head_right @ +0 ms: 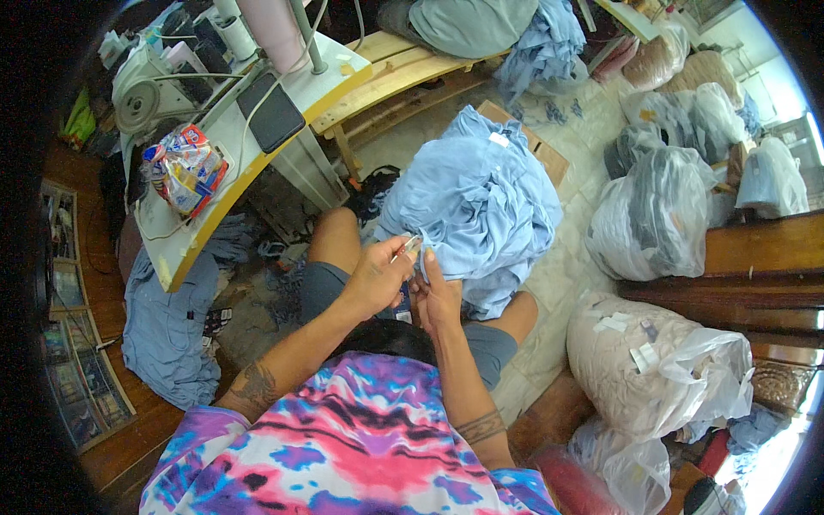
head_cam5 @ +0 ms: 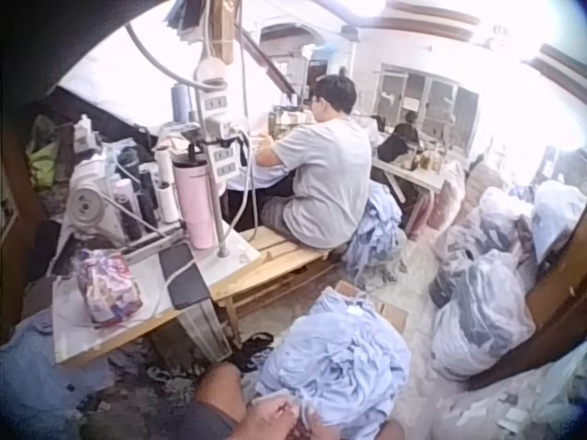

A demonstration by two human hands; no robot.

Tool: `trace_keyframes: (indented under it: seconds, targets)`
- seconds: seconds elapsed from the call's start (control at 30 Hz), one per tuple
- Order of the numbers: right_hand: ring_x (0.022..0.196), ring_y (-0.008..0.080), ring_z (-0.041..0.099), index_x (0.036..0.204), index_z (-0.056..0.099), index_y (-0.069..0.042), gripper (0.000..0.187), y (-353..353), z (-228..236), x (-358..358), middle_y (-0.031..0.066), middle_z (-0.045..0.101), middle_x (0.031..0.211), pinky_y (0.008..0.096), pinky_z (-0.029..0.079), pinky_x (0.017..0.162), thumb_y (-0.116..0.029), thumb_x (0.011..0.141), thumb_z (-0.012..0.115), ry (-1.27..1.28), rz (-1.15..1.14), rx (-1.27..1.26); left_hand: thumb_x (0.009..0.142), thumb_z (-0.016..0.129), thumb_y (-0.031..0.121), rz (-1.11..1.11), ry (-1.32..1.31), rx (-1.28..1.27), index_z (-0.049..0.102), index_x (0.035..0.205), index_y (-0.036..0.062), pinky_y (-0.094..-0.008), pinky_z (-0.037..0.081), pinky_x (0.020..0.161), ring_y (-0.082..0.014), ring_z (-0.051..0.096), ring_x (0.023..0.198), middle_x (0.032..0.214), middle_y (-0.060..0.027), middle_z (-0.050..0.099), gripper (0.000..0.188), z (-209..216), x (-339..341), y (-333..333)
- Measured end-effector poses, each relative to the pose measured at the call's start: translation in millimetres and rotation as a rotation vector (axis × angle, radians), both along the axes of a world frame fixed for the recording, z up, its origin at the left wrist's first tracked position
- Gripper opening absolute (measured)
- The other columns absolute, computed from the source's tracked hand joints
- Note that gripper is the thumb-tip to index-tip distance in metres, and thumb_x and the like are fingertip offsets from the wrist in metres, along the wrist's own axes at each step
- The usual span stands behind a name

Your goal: The person uses a pair of snips to remove loose threads and a tag from a blue shirt. The person picks at small stray fibers by hand and cuts the tag from the collar area.

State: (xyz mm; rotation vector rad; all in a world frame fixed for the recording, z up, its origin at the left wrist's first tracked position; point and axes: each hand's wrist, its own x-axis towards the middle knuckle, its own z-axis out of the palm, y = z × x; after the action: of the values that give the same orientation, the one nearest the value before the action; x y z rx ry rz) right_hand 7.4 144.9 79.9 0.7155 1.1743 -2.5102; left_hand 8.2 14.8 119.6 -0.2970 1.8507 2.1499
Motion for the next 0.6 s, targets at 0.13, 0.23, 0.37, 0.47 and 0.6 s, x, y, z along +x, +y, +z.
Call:
trace_keyframes:
  seconds: [0.13, 0.23, 0.37, 0.47, 0.6]
  targets:
    - [0.063, 0.0066, 0.045, 0.109, 0.066, -0.009, 0.024, 5, 0, 3, -0.0045, 0.060, 0.084, 0.0255, 0.040, 0.059, -0.030, 0.100, 0.071, 0.032, 0.022, -0.128, 0.104, 0.052, 0.017, 0.038, 0.261, -0.233, 0.062, 0.125, -0.0037, -0.0258, 0.050, 0.058, -0.0078, 0.058, 0.066, 0.080, -0.0017, 0.059, 0.031, -4, 3, 8]
    - [0.062, 0.0063, 0.044, 0.112, 0.067, -0.009, 0.028, 4, -4, 1, -0.0053, 0.057, 0.080, 0.0253, 0.040, 0.059, -0.035, 0.102, 0.069, -0.050, -0.013, -0.217, 0.103, 0.051, 0.016, 0.037, 0.221, -0.157, 0.062, 0.126, -0.0054, -0.0283, 0.051, 0.069, -0.0106, 0.062, 0.077, 0.083, -0.0044, 0.062, 0.033, -11, 7, 13]
    - [0.063, 0.0073, 0.047, 0.113, 0.067, -0.008, 0.032, 3, -4, -10, -0.0038, 0.058, 0.081, 0.0261, 0.044, 0.061, -0.038, 0.103, 0.066, -0.095, -0.043, -0.235, 0.103, 0.052, 0.015, 0.036, 0.294, -0.262, 0.061, 0.127, -0.0037, -0.0312, 0.051, 0.072, -0.0142, 0.063, 0.081, 0.085, -0.0064, 0.062, 0.032, 4, 8, 14]
    - [0.070, 0.0103, 0.056, 0.114, 0.067, -0.007, 0.035, -4, 6, -14, -0.0001, 0.063, 0.087, 0.0278, 0.051, 0.067, -0.039, 0.103, 0.066, -0.123, -0.058, -0.221, 0.103, 0.051, 0.015, 0.054, 0.267, -0.251, 0.060, 0.129, -0.0019, -0.0322, 0.051, 0.074, -0.0159, 0.063, 0.082, 0.089, -0.0086, 0.064, 0.032, 5, 11, 15]
    - [0.081, 0.0144, 0.066, 0.114, 0.068, -0.004, 0.037, -6, 5, -15, 0.0050, 0.069, 0.095, 0.0308, 0.057, 0.074, -0.038, 0.102, 0.068, -0.101, -0.066, -0.175, 0.104, 0.052, 0.017, 0.104, 0.259, -0.239, 0.059, 0.130, -0.0010, -0.0334, 0.051, 0.075, -0.0183, 0.064, 0.083, 0.094, -0.0120, 0.066, 0.033, 6, 12, 20]
